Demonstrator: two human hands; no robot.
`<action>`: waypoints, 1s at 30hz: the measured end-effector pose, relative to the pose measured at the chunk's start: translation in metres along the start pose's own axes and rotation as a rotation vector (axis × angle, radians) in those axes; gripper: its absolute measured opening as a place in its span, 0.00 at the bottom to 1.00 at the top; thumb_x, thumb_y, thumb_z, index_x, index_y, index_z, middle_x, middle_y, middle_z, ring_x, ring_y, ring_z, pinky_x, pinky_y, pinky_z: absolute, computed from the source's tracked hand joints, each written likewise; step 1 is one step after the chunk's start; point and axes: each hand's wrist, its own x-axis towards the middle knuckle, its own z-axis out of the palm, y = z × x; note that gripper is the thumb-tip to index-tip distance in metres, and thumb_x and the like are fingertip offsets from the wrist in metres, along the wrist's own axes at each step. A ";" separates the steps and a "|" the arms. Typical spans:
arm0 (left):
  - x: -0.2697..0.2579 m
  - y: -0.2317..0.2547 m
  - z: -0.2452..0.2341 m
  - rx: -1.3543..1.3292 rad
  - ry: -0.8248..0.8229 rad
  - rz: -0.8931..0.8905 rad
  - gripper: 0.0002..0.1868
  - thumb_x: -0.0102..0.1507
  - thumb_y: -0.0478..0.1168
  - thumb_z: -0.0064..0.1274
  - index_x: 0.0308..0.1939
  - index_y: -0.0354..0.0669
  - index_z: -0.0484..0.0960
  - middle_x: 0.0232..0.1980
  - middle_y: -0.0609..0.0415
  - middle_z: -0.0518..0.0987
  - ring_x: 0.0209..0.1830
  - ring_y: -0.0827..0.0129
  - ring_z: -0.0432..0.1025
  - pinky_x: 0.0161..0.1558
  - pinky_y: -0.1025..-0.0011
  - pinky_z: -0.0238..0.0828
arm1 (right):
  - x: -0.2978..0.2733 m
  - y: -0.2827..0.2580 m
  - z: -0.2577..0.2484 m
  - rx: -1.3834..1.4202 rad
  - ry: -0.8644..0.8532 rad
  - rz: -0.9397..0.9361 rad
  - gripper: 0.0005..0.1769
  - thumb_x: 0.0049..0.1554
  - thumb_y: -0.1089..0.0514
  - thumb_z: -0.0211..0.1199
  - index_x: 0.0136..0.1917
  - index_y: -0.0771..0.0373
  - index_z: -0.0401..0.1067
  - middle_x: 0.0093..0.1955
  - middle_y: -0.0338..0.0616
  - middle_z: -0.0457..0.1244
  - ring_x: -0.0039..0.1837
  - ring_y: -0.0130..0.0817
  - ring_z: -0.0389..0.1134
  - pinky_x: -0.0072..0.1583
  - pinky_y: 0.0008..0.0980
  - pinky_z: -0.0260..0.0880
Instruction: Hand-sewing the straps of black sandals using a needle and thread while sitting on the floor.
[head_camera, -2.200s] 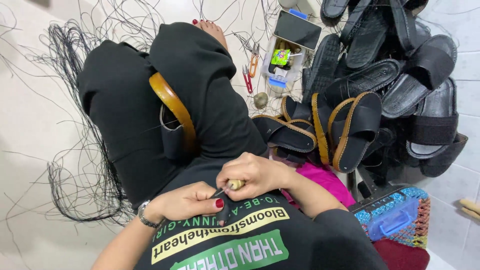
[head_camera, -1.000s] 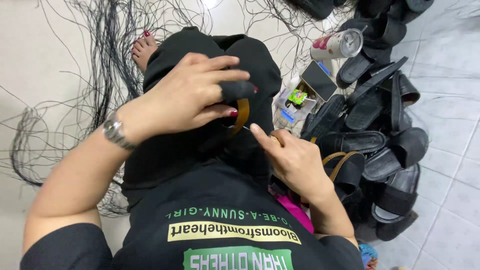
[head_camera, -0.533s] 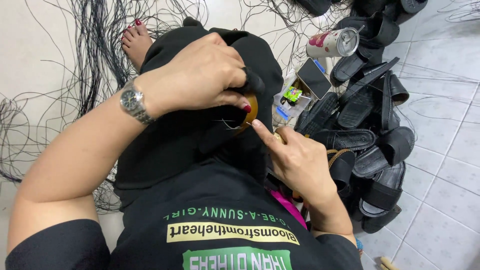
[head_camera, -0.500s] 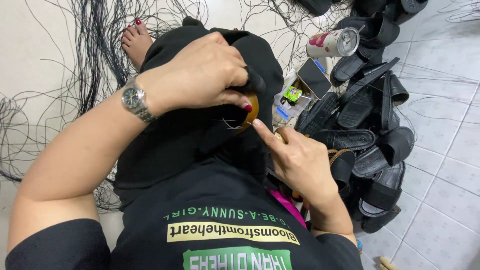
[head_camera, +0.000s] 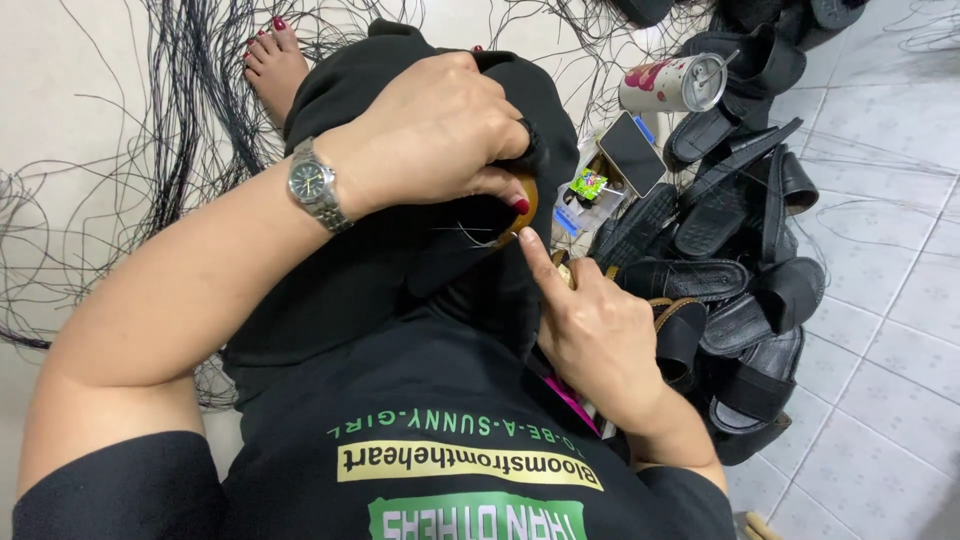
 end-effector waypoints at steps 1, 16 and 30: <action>0.000 0.000 0.000 0.008 0.002 -0.016 0.21 0.57 0.60 0.65 0.24 0.50 0.82 0.29 0.63 0.80 0.34 0.62 0.76 0.48 0.58 0.69 | 0.001 0.001 0.003 0.070 -0.004 0.003 0.35 0.51 0.62 0.61 0.73 0.54 0.68 0.40 0.46 0.60 0.26 0.38 0.60 0.27 0.35 0.60; -0.001 0.001 -0.001 -0.036 0.001 -0.042 0.24 0.55 0.61 0.67 0.22 0.47 0.82 0.26 0.62 0.79 0.30 0.61 0.75 0.44 0.62 0.68 | 0.000 0.025 0.017 0.605 0.040 -0.056 0.29 0.52 0.72 0.62 0.67 0.62 0.71 0.38 0.42 0.63 0.29 0.32 0.60 0.33 0.31 0.61; -0.029 0.032 -0.017 -0.009 0.178 -0.054 0.20 0.56 0.54 0.68 0.24 0.42 0.81 0.38 0.55 0.79 0.39 0.60 0.71 0.51 0.60 0.65 | 0.009 0.009 0.014 0.747 0.179 -0.016 0.22 0.53 0.71 0.67 0.62 0.65 0.74 0.50 0.45 0.70 0.31 0.28 0.62 0.34 0.26 0.62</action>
